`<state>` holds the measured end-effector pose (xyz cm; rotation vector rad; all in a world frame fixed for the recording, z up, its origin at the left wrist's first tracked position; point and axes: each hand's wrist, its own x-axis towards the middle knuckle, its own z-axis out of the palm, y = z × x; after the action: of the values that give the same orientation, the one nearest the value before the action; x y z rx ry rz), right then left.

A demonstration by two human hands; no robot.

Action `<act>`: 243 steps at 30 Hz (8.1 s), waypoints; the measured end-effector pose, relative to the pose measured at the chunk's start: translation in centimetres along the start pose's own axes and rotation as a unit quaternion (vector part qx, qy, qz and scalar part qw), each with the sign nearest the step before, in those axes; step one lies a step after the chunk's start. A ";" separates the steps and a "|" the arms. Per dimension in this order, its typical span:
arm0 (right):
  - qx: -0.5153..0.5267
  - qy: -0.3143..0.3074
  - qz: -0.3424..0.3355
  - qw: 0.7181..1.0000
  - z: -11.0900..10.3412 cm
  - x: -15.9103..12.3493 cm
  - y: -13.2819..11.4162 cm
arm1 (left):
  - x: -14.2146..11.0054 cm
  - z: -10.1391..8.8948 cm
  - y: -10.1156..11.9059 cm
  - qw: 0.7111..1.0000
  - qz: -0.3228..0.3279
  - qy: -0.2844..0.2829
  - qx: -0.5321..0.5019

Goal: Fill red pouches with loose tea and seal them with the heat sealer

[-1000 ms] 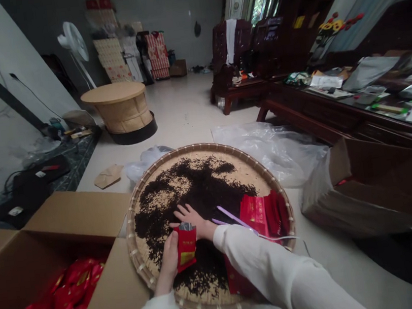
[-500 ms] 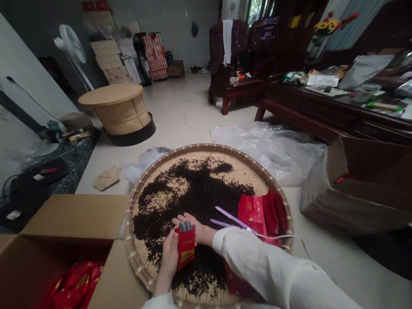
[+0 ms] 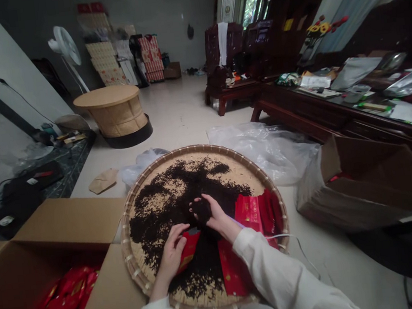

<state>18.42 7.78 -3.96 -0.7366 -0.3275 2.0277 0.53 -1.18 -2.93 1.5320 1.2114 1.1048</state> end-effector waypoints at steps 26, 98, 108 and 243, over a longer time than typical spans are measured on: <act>0.124 -0.005 -0.007 0.992 3.8 -5.8 -1.2 | 0.0 2.2 2.1 0.893 0.261 -0.044 0.363; -0.674 -0.116 -0.327 0.652 4.2 -11.8 -5.5 | -1.5 6.6 0.6 0.995 -0.043 0.064 0.067; -0.823 -0.248 -0.321 0.397 5.5 -11.9 -5.4 | -0.8 5.3 1.0 0.991 -0.058 -0.080 -0.095; -0.933 -0.040 -0.134 0.332 6.6 -11.1 -3.1 | -0.7 4.4 0.3 0.966 0.125 -0.016 0.227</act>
<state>20.90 0.48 6.88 -1.5261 -2.7759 0.3184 4.80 -2.41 -3.74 2.0907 1.3385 0.9959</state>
